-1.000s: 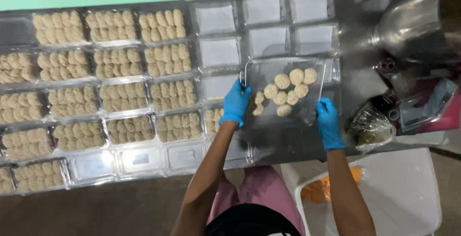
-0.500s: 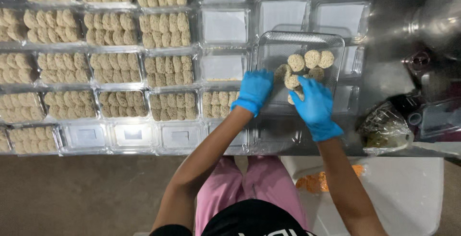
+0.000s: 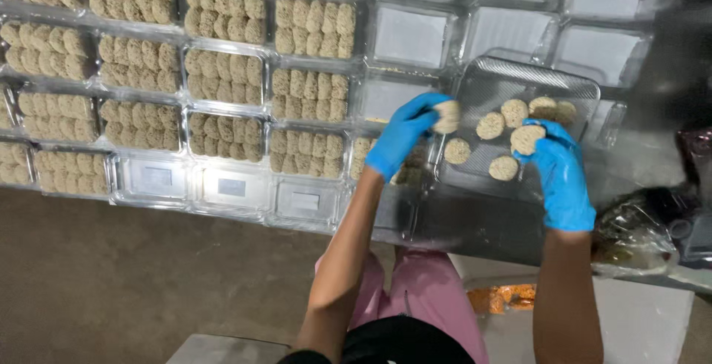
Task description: The person rolls small brown dough balls in a tray of crumbs to coat them, then places the coated balls into clear plastic containers. The person works continuously, filling multiple containers with the finished food items.
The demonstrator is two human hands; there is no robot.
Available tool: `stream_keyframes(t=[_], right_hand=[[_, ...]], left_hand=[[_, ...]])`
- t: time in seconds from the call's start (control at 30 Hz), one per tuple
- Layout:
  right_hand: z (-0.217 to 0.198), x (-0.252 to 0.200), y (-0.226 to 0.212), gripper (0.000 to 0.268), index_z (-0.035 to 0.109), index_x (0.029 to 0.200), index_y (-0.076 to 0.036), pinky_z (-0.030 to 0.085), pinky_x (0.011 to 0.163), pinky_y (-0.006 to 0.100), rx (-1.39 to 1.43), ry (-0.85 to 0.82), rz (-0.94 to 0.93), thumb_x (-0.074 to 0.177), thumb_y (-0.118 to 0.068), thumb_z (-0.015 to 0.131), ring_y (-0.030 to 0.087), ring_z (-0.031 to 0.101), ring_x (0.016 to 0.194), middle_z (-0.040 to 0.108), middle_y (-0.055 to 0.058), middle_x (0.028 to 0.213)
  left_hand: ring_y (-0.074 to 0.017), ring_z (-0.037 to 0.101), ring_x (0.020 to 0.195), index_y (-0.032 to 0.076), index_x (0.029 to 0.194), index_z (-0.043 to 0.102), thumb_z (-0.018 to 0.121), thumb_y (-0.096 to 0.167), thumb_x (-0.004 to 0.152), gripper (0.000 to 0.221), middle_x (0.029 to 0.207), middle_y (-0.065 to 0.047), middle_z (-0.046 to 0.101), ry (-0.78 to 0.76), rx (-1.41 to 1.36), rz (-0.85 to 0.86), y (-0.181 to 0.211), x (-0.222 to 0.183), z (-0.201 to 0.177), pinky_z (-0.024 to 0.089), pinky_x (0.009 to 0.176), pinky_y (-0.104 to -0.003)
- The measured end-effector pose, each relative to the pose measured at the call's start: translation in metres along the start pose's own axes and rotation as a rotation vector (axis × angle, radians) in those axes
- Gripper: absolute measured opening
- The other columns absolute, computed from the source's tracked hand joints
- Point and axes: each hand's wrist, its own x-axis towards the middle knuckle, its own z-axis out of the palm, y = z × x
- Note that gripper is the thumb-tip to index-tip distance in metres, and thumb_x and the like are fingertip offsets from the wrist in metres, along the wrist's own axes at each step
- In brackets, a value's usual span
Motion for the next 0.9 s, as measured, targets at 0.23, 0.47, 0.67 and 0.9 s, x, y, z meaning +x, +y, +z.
stream_keyframes(t=[0.23,0.47,0.67,0.9], right_hand=[[0.146,0.012,0.018,0.043,0.061,0.135,-0.003,0.055,0.087,0.036,-0.078,-0.076,-0.022,0.092,-0.003,0.064,0.022,0.068,0.103,0.069,0.01,0.118],[0.261,0.029,0.054,0.044,0.058,0.134,-0.01,0.054,0.084,0.045,-1.071,0.119,-0.147,0.096,-0.026,0.073,0.035,0.07,0.098,0.071,0.017,0.112],[0.271,0.023,0.072,0.053,0.057,0.134,-0.01,0.046,0.092,0.052,-1.243,0.189,-0.403,0.087,-0.024,0.077,0.038,0.063,0.105,0.068,0.017,0.113],[0.281,0.029,0.065,0.043,0.061,0.127,-0.007,0.047,0.091,0.051,-1.267,0.154,-0.34,0.089,-0.022,0.077,0.035,0.064,0.099,0.068,0.015,0.101]], left_hand=[[-0.0203,0.056,0.09,0.013,0.143,0.064,0.075,0.001,0.09,0.055,0.119,-0.009,0.061,0.233,0.394,-0.011,0.032,-0.053,-0.078,0.053,0.084,-0.03],[-0.0325,0.068,0.098,0.014,0.138,0.058,0.067,0.017,0.096,0.043,0.139,-0.012,0.06,0.256,1.187,0.098,-0.021,-0.034,-0.105,0.056,0.078,-0.042],[-0.0296,0.063,0.11,0.018,0.139,0.061,0.069,0.03,0.097,0.044,0.122,-0.006,0.062,0.085,1.533,0.172,-0.005,-0.034,-0.118,0.052,0.086,-0.048],[-0.0273,0.041,0.147,0.012,0.153,0.049,0.061,0.024,0.088,0.067,0.156,-0.008,0.048,-0.162,1.554,0.374,0.011,-0.027,-0.124,0.018,0.119,-0.065]])
